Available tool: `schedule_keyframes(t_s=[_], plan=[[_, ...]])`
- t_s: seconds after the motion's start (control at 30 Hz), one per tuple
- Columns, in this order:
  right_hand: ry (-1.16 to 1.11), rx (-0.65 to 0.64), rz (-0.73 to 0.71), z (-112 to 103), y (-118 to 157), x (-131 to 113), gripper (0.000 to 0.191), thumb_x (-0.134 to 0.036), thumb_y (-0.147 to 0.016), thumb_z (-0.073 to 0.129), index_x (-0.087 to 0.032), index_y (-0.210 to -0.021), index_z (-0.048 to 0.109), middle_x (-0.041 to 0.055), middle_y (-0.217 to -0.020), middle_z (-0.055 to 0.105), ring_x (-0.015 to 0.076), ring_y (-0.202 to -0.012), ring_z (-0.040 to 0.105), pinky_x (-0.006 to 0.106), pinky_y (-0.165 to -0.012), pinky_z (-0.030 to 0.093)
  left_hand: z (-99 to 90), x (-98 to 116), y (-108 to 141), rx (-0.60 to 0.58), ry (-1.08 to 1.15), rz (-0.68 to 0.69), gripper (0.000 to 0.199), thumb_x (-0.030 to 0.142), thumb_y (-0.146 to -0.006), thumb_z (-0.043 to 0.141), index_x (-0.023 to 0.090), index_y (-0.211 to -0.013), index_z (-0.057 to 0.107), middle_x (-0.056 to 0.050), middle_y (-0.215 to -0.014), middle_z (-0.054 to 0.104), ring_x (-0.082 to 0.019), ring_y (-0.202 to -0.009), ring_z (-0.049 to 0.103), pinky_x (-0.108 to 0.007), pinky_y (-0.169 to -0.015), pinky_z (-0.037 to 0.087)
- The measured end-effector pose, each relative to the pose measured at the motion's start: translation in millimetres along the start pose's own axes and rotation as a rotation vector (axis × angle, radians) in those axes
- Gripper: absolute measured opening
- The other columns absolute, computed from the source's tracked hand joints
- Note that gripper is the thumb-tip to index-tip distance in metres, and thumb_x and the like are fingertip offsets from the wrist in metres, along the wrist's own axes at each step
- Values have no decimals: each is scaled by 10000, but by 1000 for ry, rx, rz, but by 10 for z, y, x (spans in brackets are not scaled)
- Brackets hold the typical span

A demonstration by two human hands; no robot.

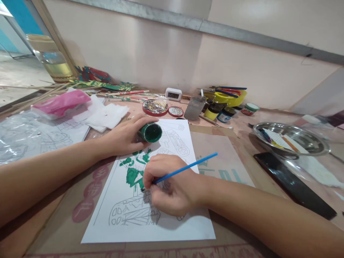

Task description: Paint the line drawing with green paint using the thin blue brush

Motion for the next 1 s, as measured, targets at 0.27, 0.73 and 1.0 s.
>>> schedule_keyframes(t_s=[0.27, 0.73, 1.0], plan=[[29, 1, -5, -37, -28, -1, 117, -110, -646, 451, -219, -685, 469, 6, -631, 533, 162, -607, 462, 292, -572, 394, 12, -5, 0, -11, -2, -6, 715, 230, -845, 635, 273, -1506, 364, -110, -1419, 514, -314, -1235, 604, -450, -1026, 499], [68, 1, -21, -22, -28, -5, 102, -123, -651, 440, -217, -682, 464, 4, -629, 533, 162, -613, 453, 301, -586, 384, 7, -9, 1, 7, -12, 1, 714, 222, -841, 642, 275, -1499, 370, -105, -1409, 524, -306, -1228, 606, -444, -1033, 494], [41, 39, -19, -76, -21, -13, 126, -108, -655, 447, -221, -708, 466, 4, -650, 535, 168, -632, 479, 306, -598, 406, 8, -14, 3, 5, -13, 2, 708, 231, -849, 635, 282, -1501, 365, -106, -1413, 524, -316, -1226, 608, -453, -1026, 497]])
Point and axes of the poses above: each hand's wrist, its own y-axis away from the middle knuckle, its own z-axis out of the palm, x = y × z, the point moved 9 cm from there along -y, towards the middle knuckle
